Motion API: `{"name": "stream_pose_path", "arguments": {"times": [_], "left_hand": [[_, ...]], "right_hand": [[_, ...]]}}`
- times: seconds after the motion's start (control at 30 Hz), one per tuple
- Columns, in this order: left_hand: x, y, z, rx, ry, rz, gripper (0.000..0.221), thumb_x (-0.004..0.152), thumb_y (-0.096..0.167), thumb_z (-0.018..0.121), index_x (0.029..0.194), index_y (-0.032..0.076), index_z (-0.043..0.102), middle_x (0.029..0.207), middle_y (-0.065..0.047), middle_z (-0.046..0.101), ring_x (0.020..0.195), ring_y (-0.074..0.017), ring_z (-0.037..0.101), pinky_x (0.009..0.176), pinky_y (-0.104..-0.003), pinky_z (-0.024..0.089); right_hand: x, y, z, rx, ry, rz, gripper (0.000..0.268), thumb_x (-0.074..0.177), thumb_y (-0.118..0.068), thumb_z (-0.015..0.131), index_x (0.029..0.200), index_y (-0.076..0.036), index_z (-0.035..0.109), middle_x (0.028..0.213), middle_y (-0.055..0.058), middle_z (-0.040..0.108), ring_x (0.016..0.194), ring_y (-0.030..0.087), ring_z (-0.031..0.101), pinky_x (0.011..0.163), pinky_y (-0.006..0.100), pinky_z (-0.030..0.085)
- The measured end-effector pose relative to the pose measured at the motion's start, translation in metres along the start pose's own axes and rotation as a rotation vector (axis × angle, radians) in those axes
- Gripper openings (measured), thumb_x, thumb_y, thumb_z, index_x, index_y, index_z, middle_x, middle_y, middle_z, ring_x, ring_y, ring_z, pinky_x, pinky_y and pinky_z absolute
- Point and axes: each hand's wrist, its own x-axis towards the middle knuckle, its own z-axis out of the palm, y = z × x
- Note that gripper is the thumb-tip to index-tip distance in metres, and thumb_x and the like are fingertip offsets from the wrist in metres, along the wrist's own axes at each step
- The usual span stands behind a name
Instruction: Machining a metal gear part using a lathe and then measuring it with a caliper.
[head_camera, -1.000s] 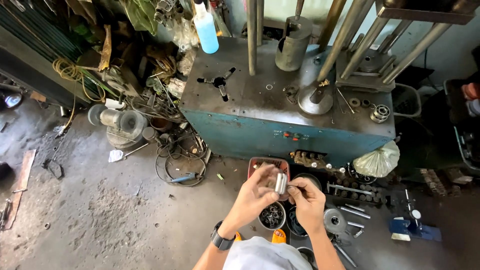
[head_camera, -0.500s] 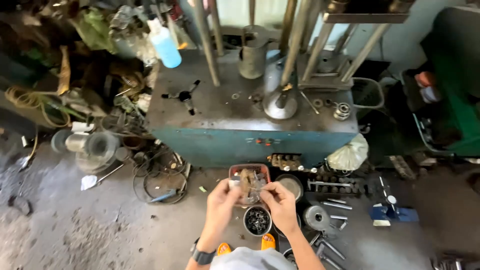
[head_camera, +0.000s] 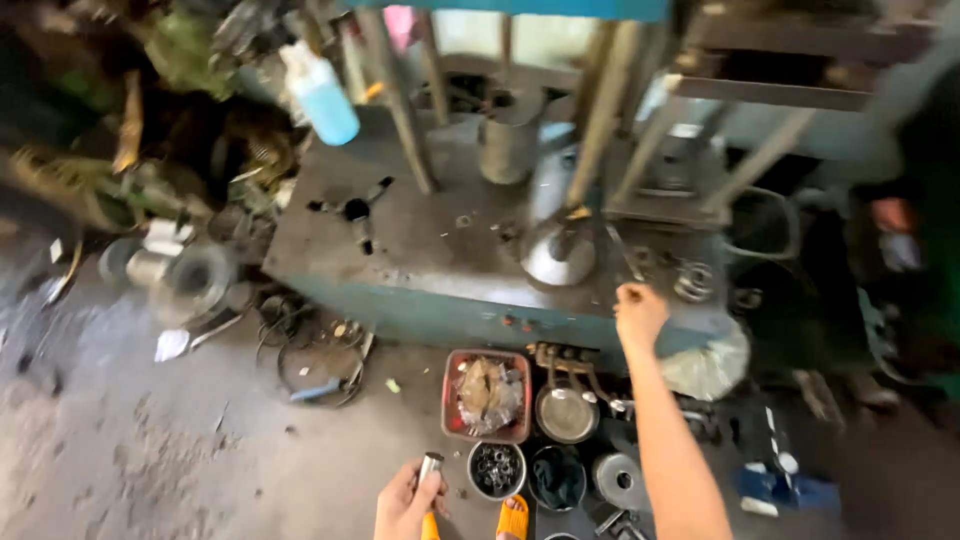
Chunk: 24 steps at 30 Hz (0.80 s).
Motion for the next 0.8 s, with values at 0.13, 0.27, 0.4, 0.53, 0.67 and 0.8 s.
{"name": "stream_pose_path", "arguments": {"times": [0.13,0.27,0.4,0.53,0.67,0.8], "left_hand": [[-0.030,0.019,-0.009,-0.029,0.197,-0.017,0.035,0.092,0.015,0.065,0.119,-0.008,0.065,0.080,-0.012,0.070,0.060,-0.0153,0.063,0.057,-0.037,0.059],[-0.061,0.073,-0.016,-0.048,0.352,0.069,0.032,0.091,0.010,0.068,0.117,-0.008,0.068,0.076,-0.010,0.067,0.063,-0.0150,0.065,0.061,-0.031,0.056],[-0.083,0.128,-0.035,0.121,0.431,0.118,0.032,0.091,0.008,0.064,0.122,0.000,0.069,0.078,-0.002,0.070,0.070,-0.0093,0.066,0.067,-0.026,0.054],[-0.095,0.148,-0.064,-0.015,0.437,0.141,0.033,0.092,0.004,0.062,0.124,0.003,0.068,0.083,-0.003,0.069,0.069,-0.0108,0.064,0.065,-0.027,0.055],[-0.110,0.179,-0.130,0.192,0.481,0.526,0.035,0.084,-0.010,0.072,0.118,-0.002,0.068,0.103,-0.008,0.068,0.088,-0.0134,0.070,0.078,-0.028,0.059],[-0.139,0.229,-0.240,0.257,0.524,0.714,0.035,0.081,-0.013,0.076,0.114,-0.002,0.068,0.108,-0.008,0.071,0.095,-0.0159,0.074,0.085,-0.028,0.061]], "right_hand": [[0.034,0.019,0.025,-0.307,-0.006,-0.191,0.015,0.090,-0.024,0.079,0.098,-0.011,0.080,0.087,0.013,0.077,0.082,0.028,0.072,0.082,0.041,0.056],[0.005,-0.006,0.035,-0.162,0.081,-0.279,0.023,0.095,-0.015,0.079,0.115,-0.002,0.075,0.100,0.015,0.072,0.090,0.028,0.068,0.082,0.041,0.054],[-0.141,-0.102,0.061,0.381,-0.194,-0.171,0.014,0.111,-0.007,0.062,0.101,0.003,0.065,0.085,0.005,0.065,0.072,0.012,0.057,0.063,0.029,0.048],[-0.316,-0.163,0.120,0.635,-0.750,0.028,0.013,0.097,-0.007,0.066,0.106,0.003,0.068,0.093,0.006,0.068,0.075,0.012,0.059,0.064,0.028,0.049],[-0.412,-0.290,0.146,0.685,-1.329,0.406,0.031,0.100,-0.013,0.057,0.121,0.005,0.071,0.090,0.010,0.073,0.070,0.015,0.066,0.062,0.032,0.057],[-0.473,-0.381,0.208,0.682,-1.498,0.127,0.030,0.094,-0.004,0.063,0.122,0.007,0.069,0.096,0.011,0.075,0.073,0.016,0.068,0.062,0.033,0.058]]}}
